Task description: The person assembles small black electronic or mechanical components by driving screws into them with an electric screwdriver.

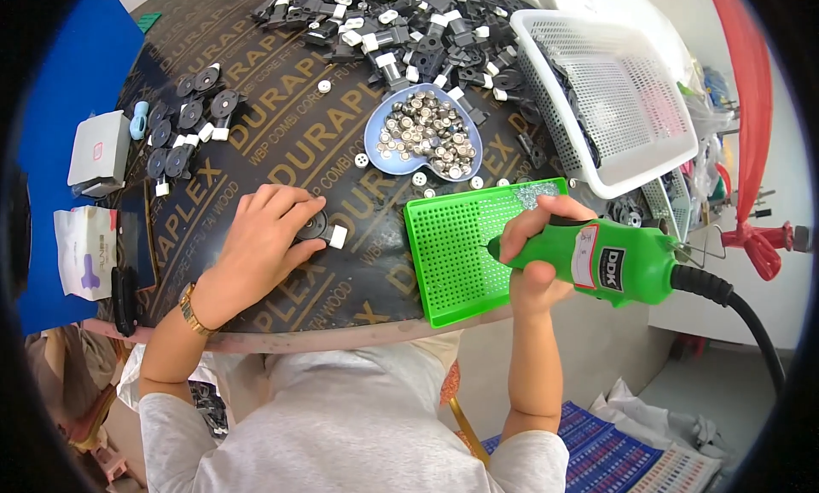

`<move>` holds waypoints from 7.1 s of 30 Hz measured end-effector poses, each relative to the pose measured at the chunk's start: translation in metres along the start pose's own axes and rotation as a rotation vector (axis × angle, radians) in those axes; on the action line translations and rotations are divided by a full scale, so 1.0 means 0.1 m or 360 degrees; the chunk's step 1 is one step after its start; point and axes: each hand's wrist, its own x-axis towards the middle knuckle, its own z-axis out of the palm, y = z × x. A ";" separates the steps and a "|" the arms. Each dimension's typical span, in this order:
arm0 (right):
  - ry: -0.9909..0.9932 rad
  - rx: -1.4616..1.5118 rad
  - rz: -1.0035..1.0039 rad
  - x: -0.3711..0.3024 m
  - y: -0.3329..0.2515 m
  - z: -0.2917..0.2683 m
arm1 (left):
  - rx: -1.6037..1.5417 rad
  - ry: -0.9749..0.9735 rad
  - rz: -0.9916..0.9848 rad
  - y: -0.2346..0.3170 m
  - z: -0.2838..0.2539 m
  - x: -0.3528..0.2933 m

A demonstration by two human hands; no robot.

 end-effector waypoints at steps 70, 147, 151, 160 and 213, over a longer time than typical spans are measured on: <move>-0.0773 0.1004 -0.0015 -0.06 -0.07 1.26 | -0.0594 0.0199 -0.0296 0.18 0.17 -0.41; 0.0007 0.0160 -0.0054 0.10 0.09 -0.07 | -0.0214 0.0001 -0.0249 0.34 0.10 -0.30; -0.0046 0.0406 -0.0045 0.05 0.12 -0.13 | -0.0278 -0.0020 -0.0333 0.40 0.09 -0.29; 0.0014 0.0225 -0.0027 0.04 0.11 -0.11 | -0.0198 -0.0037 -0.0231 0.34 0.14 -0.30; -0.0083 0.0656 0.0160 0.07 -0.02 0.82 | 0.0109 0.0265 0.0188 0.48 0.53 -0.11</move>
